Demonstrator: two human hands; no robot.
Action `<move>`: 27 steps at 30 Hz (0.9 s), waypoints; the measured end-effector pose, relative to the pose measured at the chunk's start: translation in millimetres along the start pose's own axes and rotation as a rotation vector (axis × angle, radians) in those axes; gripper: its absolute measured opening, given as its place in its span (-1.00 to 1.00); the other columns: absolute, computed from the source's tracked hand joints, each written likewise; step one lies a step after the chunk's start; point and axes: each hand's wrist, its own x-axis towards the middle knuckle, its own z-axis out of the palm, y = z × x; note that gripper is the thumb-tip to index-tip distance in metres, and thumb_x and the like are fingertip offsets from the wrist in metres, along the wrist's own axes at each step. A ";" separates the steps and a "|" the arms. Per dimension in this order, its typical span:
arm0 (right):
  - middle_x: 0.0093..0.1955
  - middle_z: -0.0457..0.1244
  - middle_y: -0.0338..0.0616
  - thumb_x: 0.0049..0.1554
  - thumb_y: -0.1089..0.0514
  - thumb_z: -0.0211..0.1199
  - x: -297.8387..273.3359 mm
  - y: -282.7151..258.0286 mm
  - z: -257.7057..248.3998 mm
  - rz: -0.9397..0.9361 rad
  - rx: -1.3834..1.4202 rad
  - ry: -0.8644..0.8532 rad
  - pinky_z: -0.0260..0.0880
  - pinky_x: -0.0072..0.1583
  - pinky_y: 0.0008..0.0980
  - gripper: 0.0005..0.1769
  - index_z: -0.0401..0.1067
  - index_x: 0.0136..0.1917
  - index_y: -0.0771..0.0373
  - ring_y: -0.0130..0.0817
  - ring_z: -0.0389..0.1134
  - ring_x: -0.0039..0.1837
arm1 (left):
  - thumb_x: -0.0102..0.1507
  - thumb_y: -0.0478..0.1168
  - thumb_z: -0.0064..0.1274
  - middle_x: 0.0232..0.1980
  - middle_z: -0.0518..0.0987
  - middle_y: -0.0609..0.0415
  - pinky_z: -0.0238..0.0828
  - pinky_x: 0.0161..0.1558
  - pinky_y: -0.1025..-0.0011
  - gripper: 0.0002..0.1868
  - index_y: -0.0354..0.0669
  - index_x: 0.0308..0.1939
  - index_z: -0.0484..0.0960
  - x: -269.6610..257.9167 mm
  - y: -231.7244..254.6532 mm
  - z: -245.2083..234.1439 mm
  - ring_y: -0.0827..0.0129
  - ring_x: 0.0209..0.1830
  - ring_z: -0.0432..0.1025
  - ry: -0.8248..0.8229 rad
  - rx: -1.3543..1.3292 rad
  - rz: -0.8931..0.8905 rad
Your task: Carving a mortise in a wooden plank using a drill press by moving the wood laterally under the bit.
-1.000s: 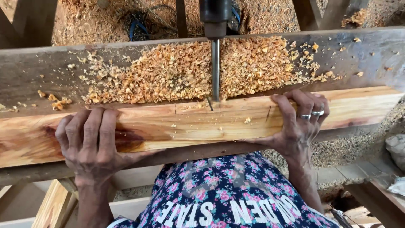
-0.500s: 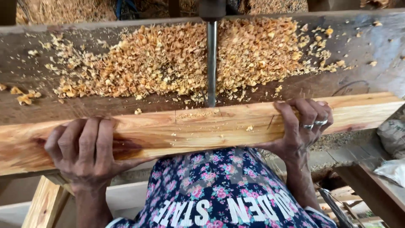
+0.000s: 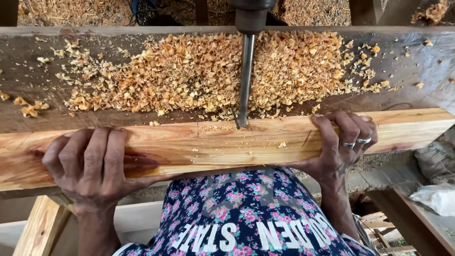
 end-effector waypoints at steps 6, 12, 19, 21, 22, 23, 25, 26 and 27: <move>0.18 0.26 0.17 0.09 -0.75 -0.01 4.6 0.5 2.5 -0.021 -0.004 0.024 0.16 0.33 0.19 0.06 0.51 0.22 0.28 0.14 0.24 0.23 | 0.41 0.53 -0.20 0.01 0.75 -0.18 0.38 0.20 -0.03 -0.10 -0.28 -0.05 0.79 6.1 -0.1 -0.5 -0.12 -0.05 0.62 0.017 -0.016 0.006; 0.16 0.25 0.18 0.03 -0.81 0.04 4.3 4.1 1.4 -0.022 0.013 -0.009 0.18 0.37 0.23 0.11 0.49 0.23 0.25 0.15 0.24 0.23 | 0.41 0.51 -0.24 0.00 0.76 -0.17 0.36 0.20 -0.02 -0.12 -0.25 -0.07 0.79 6.8 -1.5 0.2 -0.11 -0.05 0.59 0.001 -0.027 0.002; 0.14 0.24 0.15 0.15 -0.73 -0.10 13.8 1.4 1.2 -0.034 -0.032 0.029 0.15 0.31 0.19 0.07 0.52 0.22 0.31 0.14 0.24 0.18 | 0.44 0.48 -0.26 -0.01 0.74 -0.16 0.35 0.19 -0.04 -0.16 -0.23 -0.08 0.78 10.2 -0.4 0.7 -0.11 -0.07 0.59 -0.006 -0.013 -0.008; 0.14 0.24 0.16 0.15 -0.72 -0.07 12.2 2.8 0.9 -0.036 -0.032 0.020 0.14 0.31 0.20 0.06 0.52 0.22 0.32 0.15 0.24 0.19 | 0.43 0.50 -0.24 0.00 0.74 -0.16 0.34 0.21 -0.04 -0.14 -0.23 -0.07 0.78 8.2 -0.7 0.3 -0.11 -0.06 0.59 -0.016 -0.019 -0.011; 0.15 0.23 0.16 0.15 -0.71 -0.03 11.8 4.0 0.8 -0.041 -0.032 0.012 0.14 0.31 0.20 0.05 0.51 0.23 0.32 0.15 0.23 0.20 | 0.41 0.53 -0.21 0.02 0.75 -0.15 0.33 0.22 -0.05 -0.13 -0.23 -0.05 0.79 7.2 -0.5 0.3 -0.12 -0.05 0.60 -0.024 -0.022 -0.017; 0.15 0.23 0.16 0.15 -0.71 -0.03 10.7 3.4 0.7 -0.042 -0.034 0.012 0.14 0.31 0.20 0.05 0.51 0.23 0.32 0.15 0.23 0.20 | 0.41 0.53 -0.21 0.02 0.75 -0.15 0.33 0.22 -0.05 -0.13 -0.23 -0.05 0.79 7.8 -0.9 0.2 -0.12 -0.05 0.60 -0.023 -0.024 -0.018; 0.16 0.23 0.18 0.03 -0.81 -0.05 9.4 2.0 1.6 -0.006 0.012 -0.003 0.18 0.37 0.23 0.12 0.49 0.21 0.25 0.14 0.21 0.24 | 0.41 0.52 -0.20 -0.01 0.75 -0.16 0.36 0.22 -0.03 -0.13 -0.25 -0.06 0.80 9.2 -2.3 -0.5 -0.12 -0.06 0.61 -0.015 -0.024 -0.010; 0.16 0.23 0.18 0.03 -0.81 -0.05 9.8 3.0 2.6 -0.010 0.010 -0.001 0.18 0.37 0.23 0.12 0.49 0.21 0.25 0.14 0.21 0.24 | 0.41 0.52 -0.20 -0.01 0.75 -0.16 0.36 0.22 -0.03 -0.13 -0.25 -0.06 0.80 7.8 -4.5 0.7 -0.12 -0.06 0.61 -0.011 -0.023 -0.013; 0.16 0.23 0.17 0.04 -0.80 -0.05 10.0 3.8 3.8 -0.013 0.009 -0.001 0.18 0.36 0.23 0.11 0.50 0.21 0.25 0.14 0.22 0.24 | 0.40 0.55 -0.21 0.00 0.75 -0.16 0.34 0.22 -0.04 -0.10 -0.24 -0.07 0.81 6.2 -6.9 2.1 -0.13 -0.05 0.60 -0.011 -0.020 -0.014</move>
